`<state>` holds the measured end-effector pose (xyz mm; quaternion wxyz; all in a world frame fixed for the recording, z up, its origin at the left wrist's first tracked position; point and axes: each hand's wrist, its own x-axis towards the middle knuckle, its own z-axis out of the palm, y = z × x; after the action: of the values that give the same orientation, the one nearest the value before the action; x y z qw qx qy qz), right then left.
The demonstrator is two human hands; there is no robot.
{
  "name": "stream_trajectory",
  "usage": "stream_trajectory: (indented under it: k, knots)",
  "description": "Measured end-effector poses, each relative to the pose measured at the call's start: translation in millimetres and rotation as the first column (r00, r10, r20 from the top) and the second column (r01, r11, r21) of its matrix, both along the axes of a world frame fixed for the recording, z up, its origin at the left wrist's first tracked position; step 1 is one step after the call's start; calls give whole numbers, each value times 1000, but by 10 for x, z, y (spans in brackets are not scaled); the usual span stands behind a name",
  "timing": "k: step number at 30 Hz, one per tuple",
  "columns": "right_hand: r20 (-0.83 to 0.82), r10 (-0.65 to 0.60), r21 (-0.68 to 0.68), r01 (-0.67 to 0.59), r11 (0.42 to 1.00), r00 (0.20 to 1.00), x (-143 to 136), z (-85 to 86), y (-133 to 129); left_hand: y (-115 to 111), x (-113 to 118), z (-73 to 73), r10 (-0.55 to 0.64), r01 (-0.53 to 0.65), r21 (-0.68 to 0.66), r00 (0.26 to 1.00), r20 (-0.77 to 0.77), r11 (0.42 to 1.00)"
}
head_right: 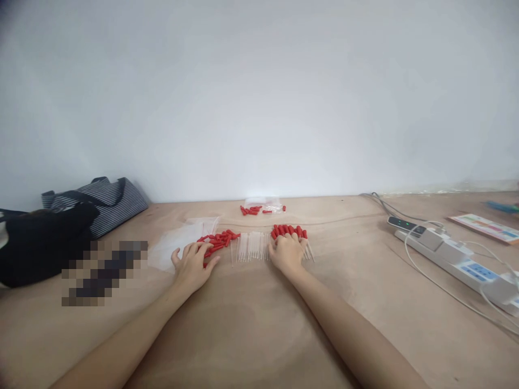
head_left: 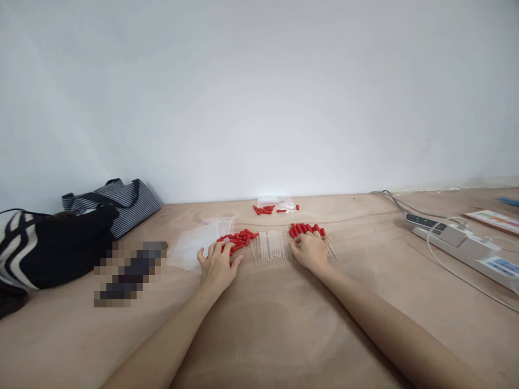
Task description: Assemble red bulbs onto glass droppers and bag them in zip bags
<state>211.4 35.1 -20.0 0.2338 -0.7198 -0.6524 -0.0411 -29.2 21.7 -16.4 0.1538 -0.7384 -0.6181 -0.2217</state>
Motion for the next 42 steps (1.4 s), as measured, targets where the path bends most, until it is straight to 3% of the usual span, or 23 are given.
stream_trajectory:
  k: [3, 8, 13, 18, 20, 22, 25, 29, 33, 35, 39, 42]
  knots:
    - [43, -35, -91, 39, 995, 998, -105, 25, 119, -9, 18, 15, 29, -29, -17, 999, -14, 999]
    - [60, -54, -87, 59, 994, 997, -142, 2, 219, -97, 8, 138, 59, -60, -13, 997, -59, 998]
    - [63, -63, -65, 67, 996, 996, -146, -23, 227, -114, -170, 272, -162, 137, -206, 981, -109, 969]
    - [48, -55, -25, 56, 998, 997, -127, 15, 193, -60, -189, 300, -325, 309, -182, 943, -67, 933]
    - [31, -4, 43, 2, 999, 1000, -98, 31, 123, -84, -103, 290, -417, 421, -155, 907, 57, 894]
    - [25, 126, 147, -129, 981, 992, -48, 28, 8, -144, 16, 262, -507, 545, -136, 829, 235, 827]
    - [90, 389, 256, -398, 881, 917, 70, -22, -212, -265, 190, 192, -578, 685, -155, 697, 425, 712]
    - [207, 564, 275, -601, 751, 800, 251, -106, -456, -359, 287, 119, -625, 792, -242, 596, 504, 560]
    - [186, 608, 224, -636, 738, 772, 310, -130, -559, -340, 235, 127, -651, 819, -268, 568, 504, 507]
    - [128, 619, 208, -631, 747, 775, 274, -125, -575, -328, 213, 140, -670, 811, -248, 580, 464, 530]
    - [45, 632, 199, -627, 753, 774, 166, -129, -586, -346, 266, 106, -594, 681, -199, 720, 358, 705]
    - [49, 639, 194, -635, 748, 768, 130, -152, -585, -351, 351, 25, -525, 596, -213, 793, 309, 774]
